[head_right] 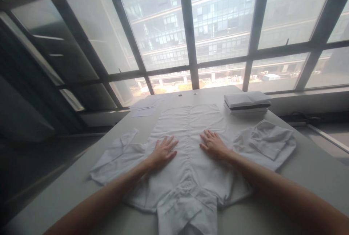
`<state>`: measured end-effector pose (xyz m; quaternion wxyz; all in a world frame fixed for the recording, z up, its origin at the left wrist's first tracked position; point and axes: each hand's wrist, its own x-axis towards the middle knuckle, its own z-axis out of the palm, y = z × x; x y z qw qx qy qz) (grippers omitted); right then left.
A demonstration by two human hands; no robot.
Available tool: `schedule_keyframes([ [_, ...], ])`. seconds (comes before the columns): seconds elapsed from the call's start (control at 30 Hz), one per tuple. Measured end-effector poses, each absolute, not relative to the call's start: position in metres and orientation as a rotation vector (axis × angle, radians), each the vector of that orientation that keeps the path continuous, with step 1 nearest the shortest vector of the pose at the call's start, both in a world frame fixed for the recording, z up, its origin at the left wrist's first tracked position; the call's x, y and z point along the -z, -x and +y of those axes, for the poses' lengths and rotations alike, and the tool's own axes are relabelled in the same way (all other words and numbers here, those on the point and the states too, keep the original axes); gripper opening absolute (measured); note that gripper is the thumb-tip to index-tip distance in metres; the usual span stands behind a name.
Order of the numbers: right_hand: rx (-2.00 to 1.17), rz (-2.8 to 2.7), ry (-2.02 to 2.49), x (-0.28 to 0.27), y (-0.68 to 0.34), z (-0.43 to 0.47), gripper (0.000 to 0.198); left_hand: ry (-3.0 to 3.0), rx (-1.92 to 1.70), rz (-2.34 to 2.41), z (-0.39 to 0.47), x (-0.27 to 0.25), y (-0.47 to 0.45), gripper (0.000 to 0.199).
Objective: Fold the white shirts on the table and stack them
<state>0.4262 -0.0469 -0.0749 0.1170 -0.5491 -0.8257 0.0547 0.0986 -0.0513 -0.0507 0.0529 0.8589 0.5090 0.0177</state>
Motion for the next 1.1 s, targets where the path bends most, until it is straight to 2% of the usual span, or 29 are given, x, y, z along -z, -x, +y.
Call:
schedule_keyframes([
  [0.2,-0.101,-2.386,1.532,0.081,-0.429,-0.015,0.058,-2.672,-0.095,1.55,-0.022,0.053,-0.097,0.059],
  [0.5,0.01,-2.36,1.391,0.074,-0.439,-0.026,0.053,-2.811,-0.246,1.428,-0.022,0.049,-0.095,0.051],
  [0.77,-0.148,-2.351,1.659,0.078,-0.456,-0.021,0.059,-2.62,-0.092,1.733,0.007,0.054,-0.044,0.058],
  [1.1,-0.131,-2.319,1.659,0.077,-0.455,-0.022,0.058,-2.575,-0.062,1.799,0.012,0.059,-0.04,0.061],
])
